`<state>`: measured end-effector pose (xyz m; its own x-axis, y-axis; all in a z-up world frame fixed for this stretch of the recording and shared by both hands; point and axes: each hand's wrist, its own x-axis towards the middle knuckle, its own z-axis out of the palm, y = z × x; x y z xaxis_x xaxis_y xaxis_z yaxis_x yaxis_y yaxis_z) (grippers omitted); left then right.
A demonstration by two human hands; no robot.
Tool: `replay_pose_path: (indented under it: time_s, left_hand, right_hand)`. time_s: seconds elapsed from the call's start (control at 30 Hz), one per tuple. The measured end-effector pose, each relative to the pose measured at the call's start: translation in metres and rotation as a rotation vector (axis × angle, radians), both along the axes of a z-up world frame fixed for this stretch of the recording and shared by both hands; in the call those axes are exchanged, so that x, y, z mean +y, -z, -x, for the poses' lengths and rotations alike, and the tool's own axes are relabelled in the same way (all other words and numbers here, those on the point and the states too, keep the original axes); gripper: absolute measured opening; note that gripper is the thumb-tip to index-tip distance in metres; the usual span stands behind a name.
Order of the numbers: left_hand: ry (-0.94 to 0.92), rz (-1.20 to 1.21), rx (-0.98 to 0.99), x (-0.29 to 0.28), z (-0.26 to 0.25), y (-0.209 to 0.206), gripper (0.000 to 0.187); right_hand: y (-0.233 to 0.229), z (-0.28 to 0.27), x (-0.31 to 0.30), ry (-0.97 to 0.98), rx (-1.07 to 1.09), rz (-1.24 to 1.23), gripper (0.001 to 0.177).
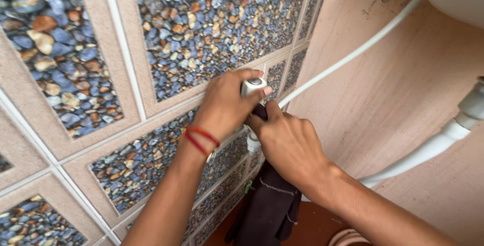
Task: The person wipes the floor and a hose, then connects a white flexible pipe to a wall-mounted faucet and a sink drain using their hands and a cloth.
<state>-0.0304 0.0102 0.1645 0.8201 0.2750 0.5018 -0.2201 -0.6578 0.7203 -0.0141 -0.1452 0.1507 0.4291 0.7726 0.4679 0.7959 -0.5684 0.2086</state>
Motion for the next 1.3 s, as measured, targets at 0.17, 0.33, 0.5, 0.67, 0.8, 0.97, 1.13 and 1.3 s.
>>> replay_pose_path:
  time_s: [0.17,0.33,0.5,0.67,0.8,0.97,1.13,1.3]
  left_hand:
    - [-0.099,0.096,-0.005,-0.008,-0.015,-0.003,0.028]
    - [0.053,0.059,-0.055,0.004,-0.014,0.010,0.039]
    - [0.192,0.228,-0.037,0.011,-0.011,0.029,0.054]
    - [0.374,0.309,-0.098,0.016,-0.018,0.041,0.046]
    - [0.307,0.285,0.008,0.013,-0.012,0.037,0.050]
    - [0.265,0.204,-0.037,0.016,-0.010,0.040,0.046]
    - [0.310,0.092,-0.214,0.020,-0.013,0.053,0.051]
    - [0.248,0.060,-0.047,0.021,-0.002,0.051,0.073]
  right_hand:
    - [-0.003,0.011,-0.009,-0.198,0.285,-0.645,0.041]
    - [-0.006,0.004,0.012,-0.003,0.447,-0.883,0.040]
    - [0.008,0.002,0.019,0.012,0.645,-0.775,0.038]
    - [0.024,-0.004,0.013,-0.058,0.773,-0.716,0.030]
    - [0.028,0.002,0.016,-0.113,0.876,-0.759,0.045]
    - [0.021,-0.010,0.040,-0.307,0.728,-0.948,0.061]
    - [0.040,-0.013,0.047,-0.240,0.797,-0.976,0.065]
    - [0.051,0.006,0.045,-0.134,0.750,-0.893,0.069]
